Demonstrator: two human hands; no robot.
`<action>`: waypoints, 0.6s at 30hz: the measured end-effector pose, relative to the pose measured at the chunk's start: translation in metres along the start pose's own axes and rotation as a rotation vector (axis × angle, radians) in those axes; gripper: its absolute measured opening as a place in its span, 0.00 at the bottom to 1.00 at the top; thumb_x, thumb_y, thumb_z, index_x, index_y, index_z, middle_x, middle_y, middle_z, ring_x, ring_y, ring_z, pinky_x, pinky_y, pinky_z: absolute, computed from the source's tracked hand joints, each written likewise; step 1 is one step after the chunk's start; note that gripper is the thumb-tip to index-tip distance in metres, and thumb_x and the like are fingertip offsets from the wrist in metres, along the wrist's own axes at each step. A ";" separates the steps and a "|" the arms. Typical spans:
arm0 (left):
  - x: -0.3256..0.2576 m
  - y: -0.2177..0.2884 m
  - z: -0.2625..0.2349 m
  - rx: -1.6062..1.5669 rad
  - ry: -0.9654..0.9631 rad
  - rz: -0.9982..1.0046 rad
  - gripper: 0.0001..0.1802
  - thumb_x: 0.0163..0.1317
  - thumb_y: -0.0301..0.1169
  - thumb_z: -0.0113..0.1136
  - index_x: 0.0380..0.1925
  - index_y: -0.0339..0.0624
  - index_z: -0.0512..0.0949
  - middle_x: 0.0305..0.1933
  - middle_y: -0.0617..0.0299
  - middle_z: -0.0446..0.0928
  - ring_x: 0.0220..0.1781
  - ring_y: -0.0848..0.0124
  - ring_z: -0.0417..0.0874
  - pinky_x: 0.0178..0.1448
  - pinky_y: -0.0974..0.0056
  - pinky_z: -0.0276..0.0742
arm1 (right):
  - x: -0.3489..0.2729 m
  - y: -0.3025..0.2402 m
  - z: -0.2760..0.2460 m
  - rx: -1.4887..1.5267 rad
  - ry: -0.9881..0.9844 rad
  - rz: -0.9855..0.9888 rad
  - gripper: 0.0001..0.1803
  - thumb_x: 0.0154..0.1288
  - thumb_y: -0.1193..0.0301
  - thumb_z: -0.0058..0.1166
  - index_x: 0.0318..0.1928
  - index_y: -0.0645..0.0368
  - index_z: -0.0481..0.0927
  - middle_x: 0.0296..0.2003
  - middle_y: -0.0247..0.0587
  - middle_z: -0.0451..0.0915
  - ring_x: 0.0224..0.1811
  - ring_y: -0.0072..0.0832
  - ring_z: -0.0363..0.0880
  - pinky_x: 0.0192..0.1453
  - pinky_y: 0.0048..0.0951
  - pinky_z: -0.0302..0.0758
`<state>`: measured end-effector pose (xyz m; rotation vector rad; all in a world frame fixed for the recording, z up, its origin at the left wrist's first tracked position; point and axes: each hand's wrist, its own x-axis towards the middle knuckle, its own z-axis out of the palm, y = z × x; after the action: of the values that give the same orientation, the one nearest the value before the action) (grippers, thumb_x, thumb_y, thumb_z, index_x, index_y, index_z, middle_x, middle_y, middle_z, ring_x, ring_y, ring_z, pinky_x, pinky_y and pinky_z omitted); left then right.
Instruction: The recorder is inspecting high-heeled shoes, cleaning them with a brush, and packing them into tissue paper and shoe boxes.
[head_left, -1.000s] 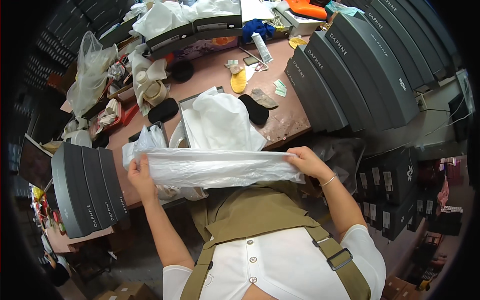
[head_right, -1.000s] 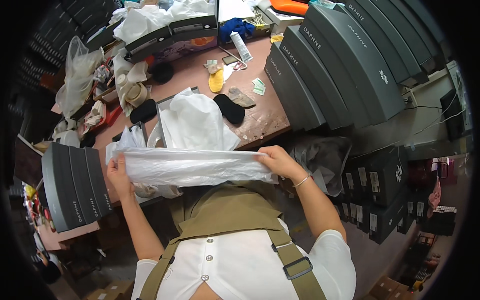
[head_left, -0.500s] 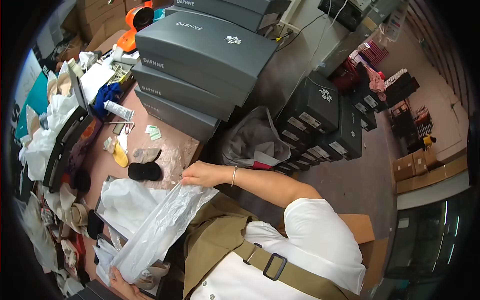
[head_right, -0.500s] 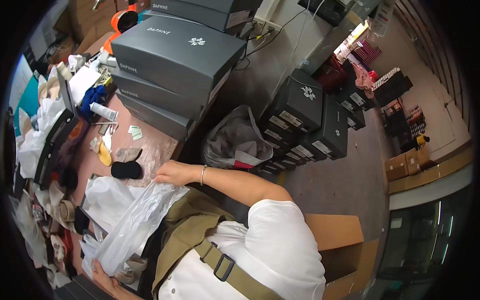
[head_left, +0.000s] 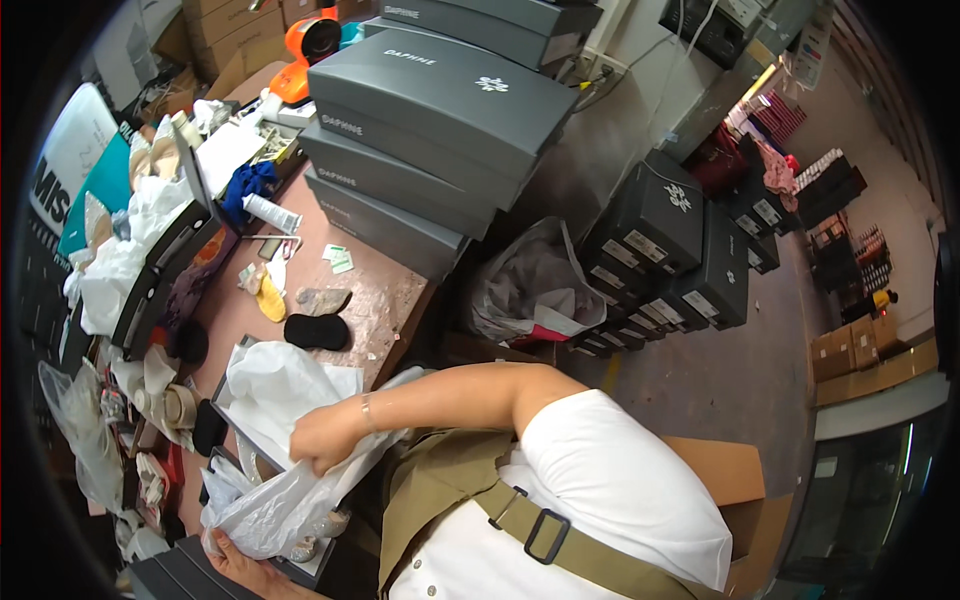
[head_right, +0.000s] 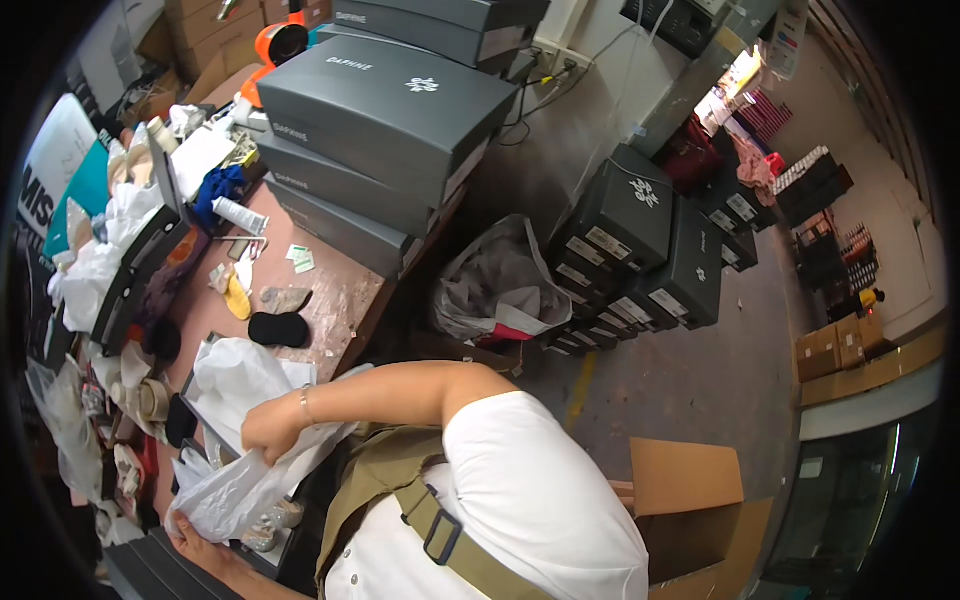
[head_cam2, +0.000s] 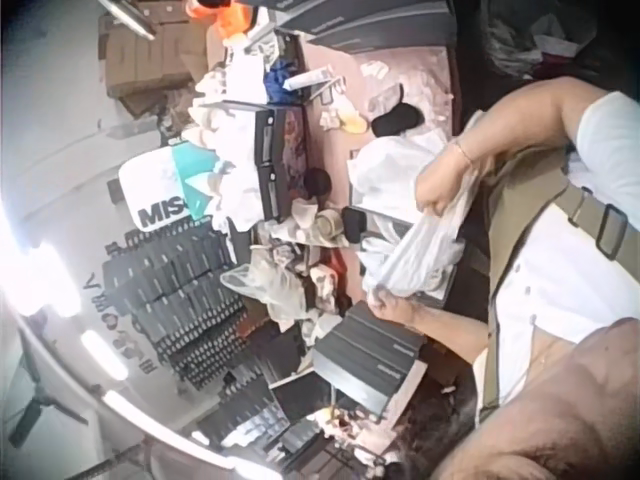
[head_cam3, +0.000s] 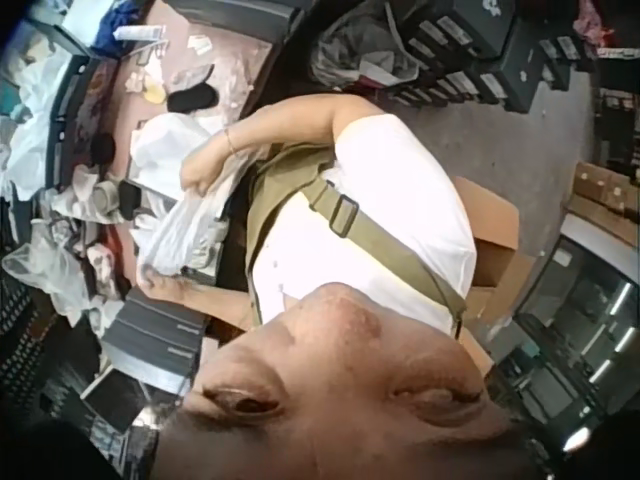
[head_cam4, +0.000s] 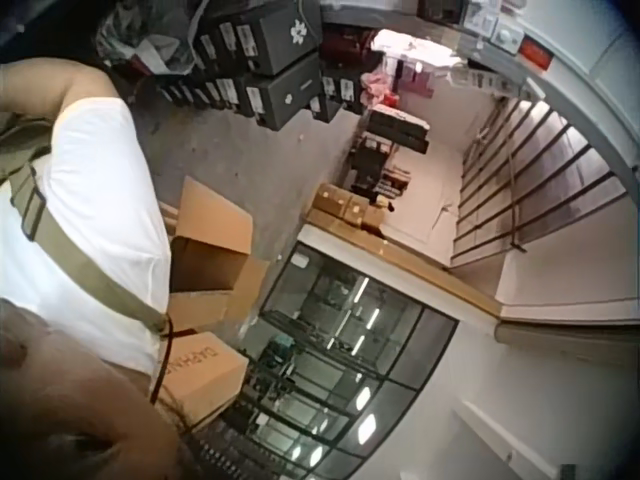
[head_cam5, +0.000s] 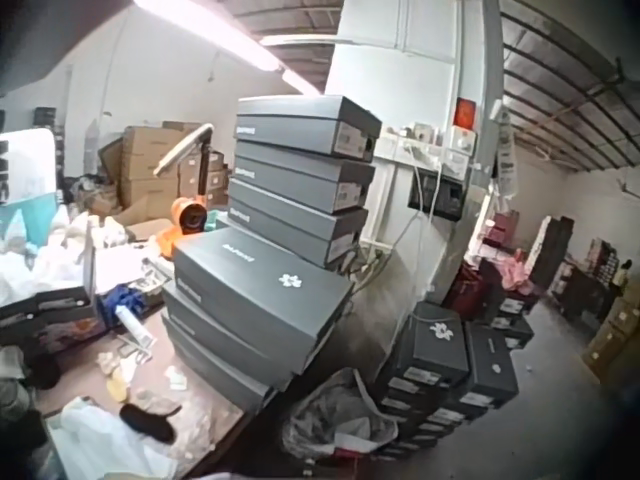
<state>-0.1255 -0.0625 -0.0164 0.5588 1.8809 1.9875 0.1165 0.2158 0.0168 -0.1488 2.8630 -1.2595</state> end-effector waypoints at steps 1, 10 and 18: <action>-0.005 0.006 -0.003 0.014 0.013 0.025 0.15 0.67 0.36 0.58 0.44 0.34 0.75 0.42 0.56 0.80 0.39 0.69 0.81 0.43 0.65 0.79 | -0.003 0.004 0.003 0.006 -0.024 -0.006 0.19 0.52 0.64 0.64 0.37 0.66 0.77 0.30 0.55 0.80 0.34 0.48 0.80 0.42 0.42 0.74; -0.020 0.021 0.046 0.296 0.205 -0.069 0.11 0.64 0.30 0.59 0.38 0.30 0.77 0.33 0.58 0.79 0.33 0.73 0.76 0.36 0.67 0.74 | -0.164 0.056 -0.076 -0.533 0.004 0.829 0.11 0.61 0.68 0.56 0.44 0.49 0.82 0.38 0.44 0.83 0.39 0.43 0.82 0.41 0.43 0.77; -0.023 0.031 0.069 0.066 0.120 0.004 0.09 0.60 0.28 0.66 0.36 0.35 0.78 0.32 0.70 0.77 0.33 0.83 0.73 0.38 0.77 0.69 | 0.016 0.001 -0.017 0.021 -0.049 0.058 0.26 0.55 0.61 0.63 0.51 0.65 0.74 0.41 0.58 0.78 0.44 0.52 0.76 0.49 0.41 0.72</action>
<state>-0.0698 -0.0167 0.0164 0.4707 2.0239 2.0085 0.1002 0.2275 0.0285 -0.0933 2.7910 -1.2572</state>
